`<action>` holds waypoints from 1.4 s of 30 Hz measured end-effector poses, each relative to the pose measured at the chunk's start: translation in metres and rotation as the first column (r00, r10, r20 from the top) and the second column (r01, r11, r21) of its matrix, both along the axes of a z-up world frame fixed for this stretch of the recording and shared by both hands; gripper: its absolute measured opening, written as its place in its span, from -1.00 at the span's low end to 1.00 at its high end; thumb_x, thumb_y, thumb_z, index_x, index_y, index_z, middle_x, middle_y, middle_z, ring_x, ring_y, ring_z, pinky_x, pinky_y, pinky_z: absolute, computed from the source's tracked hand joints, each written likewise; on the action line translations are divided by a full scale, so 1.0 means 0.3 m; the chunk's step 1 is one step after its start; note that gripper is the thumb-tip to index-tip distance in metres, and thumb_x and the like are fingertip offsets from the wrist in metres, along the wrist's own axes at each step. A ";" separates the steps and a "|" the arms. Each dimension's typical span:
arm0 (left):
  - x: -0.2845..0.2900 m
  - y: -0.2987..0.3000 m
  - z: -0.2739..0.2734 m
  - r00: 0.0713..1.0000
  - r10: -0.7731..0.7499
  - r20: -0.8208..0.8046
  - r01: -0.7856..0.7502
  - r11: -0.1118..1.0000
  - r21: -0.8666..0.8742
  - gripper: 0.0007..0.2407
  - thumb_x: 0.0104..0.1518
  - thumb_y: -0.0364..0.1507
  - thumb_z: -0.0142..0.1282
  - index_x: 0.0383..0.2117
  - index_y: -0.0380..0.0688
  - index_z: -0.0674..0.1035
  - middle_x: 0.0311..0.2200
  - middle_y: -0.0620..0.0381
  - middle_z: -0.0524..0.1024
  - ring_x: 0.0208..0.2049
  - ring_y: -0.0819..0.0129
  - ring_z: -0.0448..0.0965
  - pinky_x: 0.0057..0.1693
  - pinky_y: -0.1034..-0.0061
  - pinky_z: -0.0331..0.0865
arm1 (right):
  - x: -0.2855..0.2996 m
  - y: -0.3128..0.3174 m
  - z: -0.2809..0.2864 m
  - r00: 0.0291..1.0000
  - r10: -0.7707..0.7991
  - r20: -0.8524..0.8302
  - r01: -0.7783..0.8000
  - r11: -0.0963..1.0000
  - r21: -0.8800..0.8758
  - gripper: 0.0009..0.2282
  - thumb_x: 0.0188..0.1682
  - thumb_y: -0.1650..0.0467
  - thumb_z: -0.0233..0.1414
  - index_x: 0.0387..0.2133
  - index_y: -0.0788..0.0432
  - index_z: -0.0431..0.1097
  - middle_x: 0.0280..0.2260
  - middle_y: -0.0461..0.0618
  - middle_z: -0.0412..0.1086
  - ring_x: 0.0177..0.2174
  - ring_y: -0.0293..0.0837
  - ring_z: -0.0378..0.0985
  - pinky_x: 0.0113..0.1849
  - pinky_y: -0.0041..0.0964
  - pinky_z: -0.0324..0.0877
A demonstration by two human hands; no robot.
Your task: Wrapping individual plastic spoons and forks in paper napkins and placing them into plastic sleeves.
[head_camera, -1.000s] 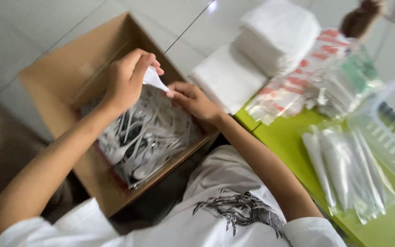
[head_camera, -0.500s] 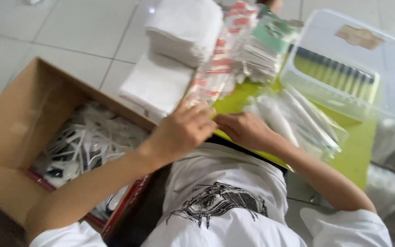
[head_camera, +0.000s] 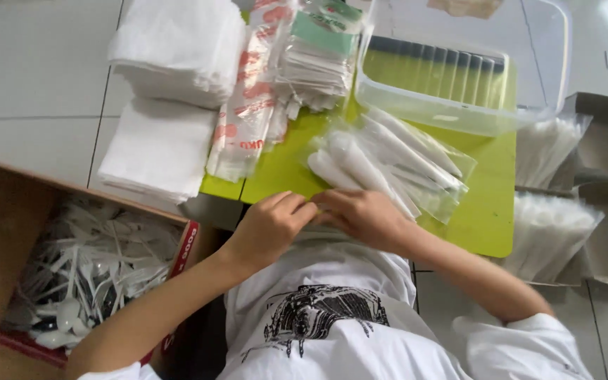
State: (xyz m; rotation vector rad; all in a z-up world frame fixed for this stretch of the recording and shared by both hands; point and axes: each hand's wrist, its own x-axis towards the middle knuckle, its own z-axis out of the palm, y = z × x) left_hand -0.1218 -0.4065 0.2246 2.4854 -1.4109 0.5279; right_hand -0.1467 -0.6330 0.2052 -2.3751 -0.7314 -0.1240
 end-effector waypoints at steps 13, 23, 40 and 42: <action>0.074 0.051 -0.079 0.991 0.126 0.041 -0.129 0.989 0.072 -0.87 0.05 -0.56 0.31 -0.35 0.01 0.66 -0.49 0.21 0.61 -0.29 0.34 0.68 0.04 0.44 0.51 | -0.076 -0.063 -0.038 0.743 -0.574 0.345 0.638 0.764 -0.102 -0.34 -0.09 0.00 0.15 0.23 0.05 0.29 0.09 0.08 0.34 0.05 0.14 0.45 0.05 0.12 0.32; 0.089 0.069 -0.042 0.969 0.245 0.034 -0.247 0.958 0.147 -0.90 0.05 -0.54 0.31 -0.34 -0.07 0.68 -0.41 0.12 0.63 -0.34 0.30 0.70 0.08 0.35 0.50 | -0.173 -0.136 -0.040 0.747 -0.507 0.430 0.617 0.769 -0.166 -0.51 0.01 0.06 0.07 0.17 -0.02 0.37 -0.05 -0.05 0.42 0.00 -0.02 0.51 0.01 -0.05 0.35; 0.071 -0.091 0.017 0.963 0.231 0.141 -0.264 0.920 0.291 -0.34 -0.09 -0.24 0.33 0.25 -0.01 0.43 0.04 0.01 0.37 -0.07 0.15 0.52 -0.05 0.26 0.48 | -0.065 -0.475 0.049 0.930 -0.336 0.150 0.349 0.934 -0.074 -0.51 0.04 0.33 0.07 0.25 0.20 0.26 0.07 0.31 0.35 0.06 0.27 0.40 0.03 0.16 0.34; 0.039 -0.106 0.040 0.999 -0.034 0.024 0.026 0.959 0.282 -0.17 -0.13 -0.21 0.35 0.40 0.16 0.21 0.30 -0.04 0.13 0.32 0.02 0.18 0.30 -0.03 0.17 | -0.011 -0.505 0.106 0.950 -0.288 -0.122 0.267 0.950 -0.162 -0.31 -0.07 0.27 0.16 0.33 0.29 0.08 0.12 0.48 0.28 0.09 0.52 0.33 0.05 0.42 0.26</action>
